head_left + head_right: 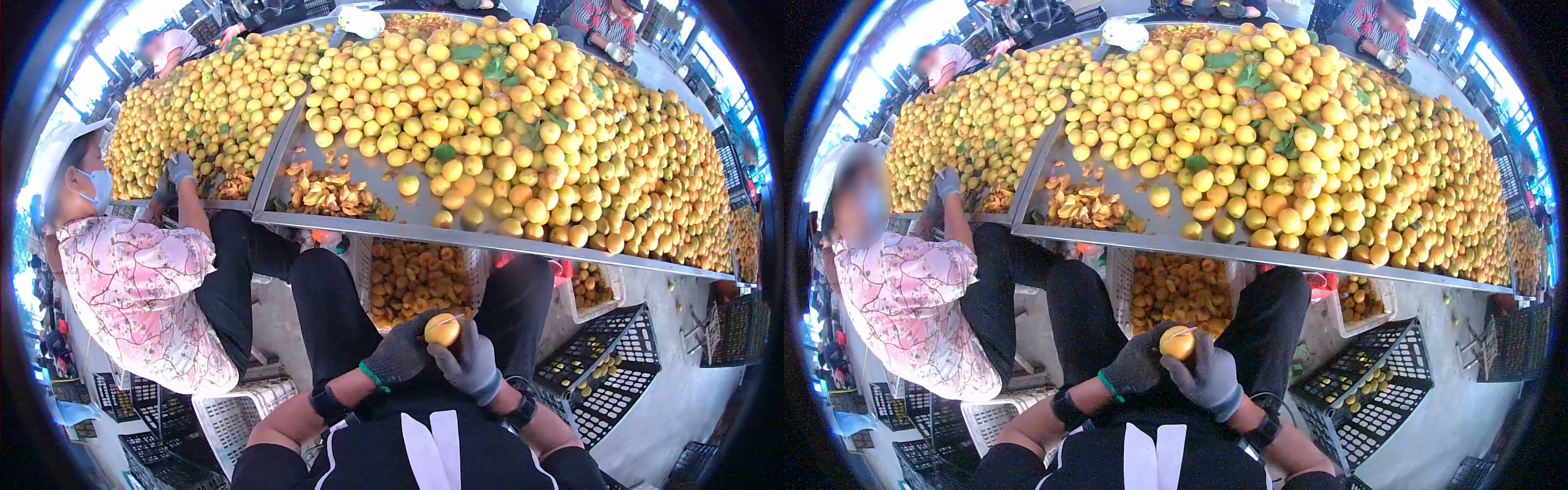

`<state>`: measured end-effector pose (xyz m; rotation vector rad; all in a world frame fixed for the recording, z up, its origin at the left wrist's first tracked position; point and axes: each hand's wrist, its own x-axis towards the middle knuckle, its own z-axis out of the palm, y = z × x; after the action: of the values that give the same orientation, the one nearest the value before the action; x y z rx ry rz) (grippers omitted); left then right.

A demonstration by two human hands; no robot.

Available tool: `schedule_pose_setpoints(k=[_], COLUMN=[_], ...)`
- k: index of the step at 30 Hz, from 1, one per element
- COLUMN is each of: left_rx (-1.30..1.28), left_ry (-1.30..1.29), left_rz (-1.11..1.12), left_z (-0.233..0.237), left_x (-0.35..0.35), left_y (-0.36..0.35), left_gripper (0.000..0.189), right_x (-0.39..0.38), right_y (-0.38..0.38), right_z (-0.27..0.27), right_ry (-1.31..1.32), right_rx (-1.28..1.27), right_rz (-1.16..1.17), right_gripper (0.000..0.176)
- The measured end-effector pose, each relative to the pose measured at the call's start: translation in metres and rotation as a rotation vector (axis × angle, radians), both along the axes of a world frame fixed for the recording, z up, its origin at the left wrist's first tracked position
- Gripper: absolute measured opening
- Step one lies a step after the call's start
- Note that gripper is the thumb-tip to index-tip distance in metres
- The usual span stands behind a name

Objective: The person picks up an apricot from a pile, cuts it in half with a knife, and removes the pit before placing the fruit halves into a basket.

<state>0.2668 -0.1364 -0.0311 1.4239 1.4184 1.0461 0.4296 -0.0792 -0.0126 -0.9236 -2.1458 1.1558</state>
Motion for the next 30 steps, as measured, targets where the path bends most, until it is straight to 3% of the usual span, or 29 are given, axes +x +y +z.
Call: schedule_pose_setpoints(k=[4, 7, 8, 12, 13, 14, 15, 17, 19, 21, 24, 28, 30], left_rx=[-0.128, -0.011, -0.025, -0.169, -0.166, -0.322, -0.478, -0.442, -0.413, -0.100, -0.168, -0.145, -0.199], left_ry=[0.131, 0.116, 0.111, -0.028, -0.025, 0.045, 0.113, 0.073, 0.032, 0.110, 0.009, 0.104, 0.062], left_rz=[0.047, 0.033, 0.023, -0.066, -0.068, -0.048, -0.027, -0.004, 0.021, -0.016, -0.049, -0.053, -0.042], left_z=[0.003, 0.002, 0.006, 0.022, 0.035, 0.052, 0.061, 0.058, 0.054, 0.051, 0.055, 0.057, 0.044], left_x=[-0.006, -0.010, -0.010, -0.014, -0.014, -0.013, -0.012, -0.015, -0.022, -0.028, -0.026, -0.024, -0.025], left_y=[0.004, 0.010, 0.012, 0.017, 0.019, 0.020, 0.021, 0.016, 0.013, 0.011, 0.012, 0.010, 0.007], left_gripper=[0.058, 0.060, 0.062, 0.070, 0.070, 0.069, 0.068, 0.067, 0.065, 0.060, 0.055, 0.051, 0.044], right_x=[-0.007, -0.013, -0.012, -0.009, -0.010, -0.010, -0.005, 0.010, 0.009, 0.003, 0.004, 0.006, 0.005], right_y=[0.008, 0.010, 0.011, 0.015, 0.015, 0.016, 0.018, 0.025, 0.025, 0.024, 0.030, 0.032, 0.030], right_z=[-0.006, 0.007, -0.008, -0.001, -0.006, -0.012, -0.021, -0.037, -0.014, 0.003, 0.000, 0.004, -0.005], right_ry=[-0.001, 0.000, 0.125, 0.180, 0.308, 0.437, 0.439, 0.920, 0.956, 0.967, 0.927, 0.950, 0.988], right_rx=[-0.085, -0.086, -0.205, -0.339, -0.556, -0.773, -0.770, -1.471, -1.448, -1.251, -1.237, -1.252, -1.497], right_rz=[0.015, -0.122, -0.138, -0.100, -0.143, -0.186, -0.189, -0.111, -0.009, 0.040, 0.090, 0.216, 0.107], right_gripper=[0.059, 0.061, 0.056, 0.048, 0.045, 0.042, 0.042, 0.040, 0.043, 0.051, 0.057, 0.055, 0.053])
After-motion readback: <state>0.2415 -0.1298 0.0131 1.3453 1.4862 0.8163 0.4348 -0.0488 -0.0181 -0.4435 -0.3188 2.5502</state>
